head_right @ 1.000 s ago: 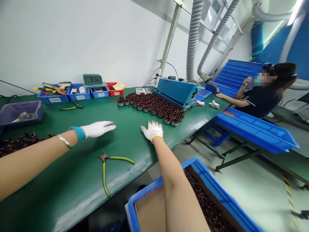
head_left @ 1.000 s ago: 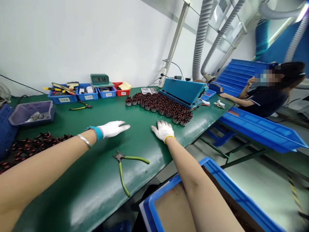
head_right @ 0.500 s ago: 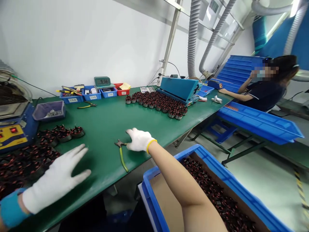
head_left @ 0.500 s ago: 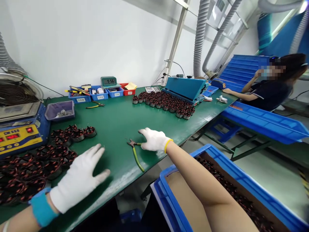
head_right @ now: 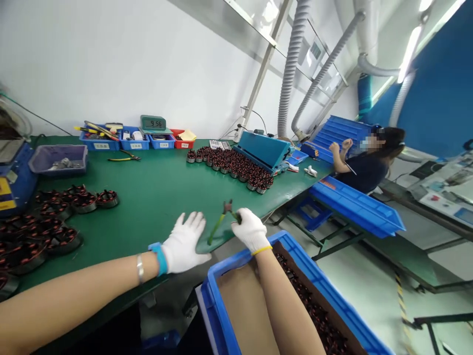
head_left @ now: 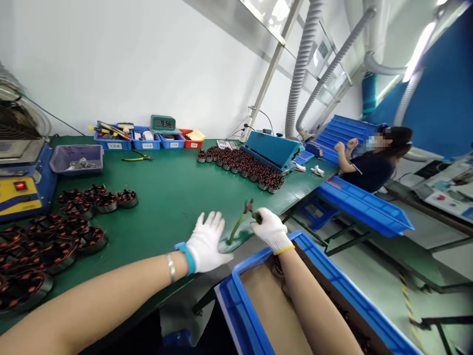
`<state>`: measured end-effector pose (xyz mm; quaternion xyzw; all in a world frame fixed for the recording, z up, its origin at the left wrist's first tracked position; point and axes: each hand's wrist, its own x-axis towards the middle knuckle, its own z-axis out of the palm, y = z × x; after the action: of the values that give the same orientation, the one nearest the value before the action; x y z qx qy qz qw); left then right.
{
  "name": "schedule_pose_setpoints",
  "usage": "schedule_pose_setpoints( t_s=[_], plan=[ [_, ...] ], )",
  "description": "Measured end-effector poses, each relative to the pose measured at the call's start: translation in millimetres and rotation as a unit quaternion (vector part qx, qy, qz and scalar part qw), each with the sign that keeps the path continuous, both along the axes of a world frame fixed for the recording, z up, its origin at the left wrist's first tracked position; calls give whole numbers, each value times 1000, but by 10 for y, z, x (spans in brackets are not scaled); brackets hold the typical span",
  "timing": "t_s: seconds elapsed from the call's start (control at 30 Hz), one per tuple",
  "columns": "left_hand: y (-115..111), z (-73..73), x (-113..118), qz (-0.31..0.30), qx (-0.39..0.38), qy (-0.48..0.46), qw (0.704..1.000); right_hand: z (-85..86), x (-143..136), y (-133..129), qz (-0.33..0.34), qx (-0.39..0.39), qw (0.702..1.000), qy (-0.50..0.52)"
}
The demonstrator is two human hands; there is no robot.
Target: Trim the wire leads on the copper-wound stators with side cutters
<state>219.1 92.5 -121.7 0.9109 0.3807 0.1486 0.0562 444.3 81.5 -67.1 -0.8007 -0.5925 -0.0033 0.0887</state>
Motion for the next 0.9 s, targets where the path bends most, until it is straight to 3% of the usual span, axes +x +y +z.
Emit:
schedule_pose_setpoints(
  t_s=[0.07,0.17,0.3,0.37,0.47,0.6,0.73,0.8,0.9],
  plan=[
    [177,14,286,5,-21,-5,1000,-19,179,93,-32,-17,999,5],
    [510,40,565,62,-35,-15,997,-19,251,287,-53,-50,997,7],
    [854,56,466,155,-53,-21,986,50,100,451,-50,-77,996,-5],
    [893,39,243,203,-61,-22,977,95,-13,479,-36,-82,996,-19],
    [750,-12,-213,262,-63,-19,963,146,-177,518,-8,-80,996,-39],
    [249,2,-920,288,-63,1,955,159,-406,658,30,-64,996,-51],
    [-362,220,-1545,280,-55,28,958,90,-813,768,72,-33,995,-57],
    [-565,353,-1800,275,29,32,960,32,-1124,707,131,3,990,-54],
    [-620,465,-2145,367,139,50,918,-53,-1629,464,284,34,958,10]
  ],
)
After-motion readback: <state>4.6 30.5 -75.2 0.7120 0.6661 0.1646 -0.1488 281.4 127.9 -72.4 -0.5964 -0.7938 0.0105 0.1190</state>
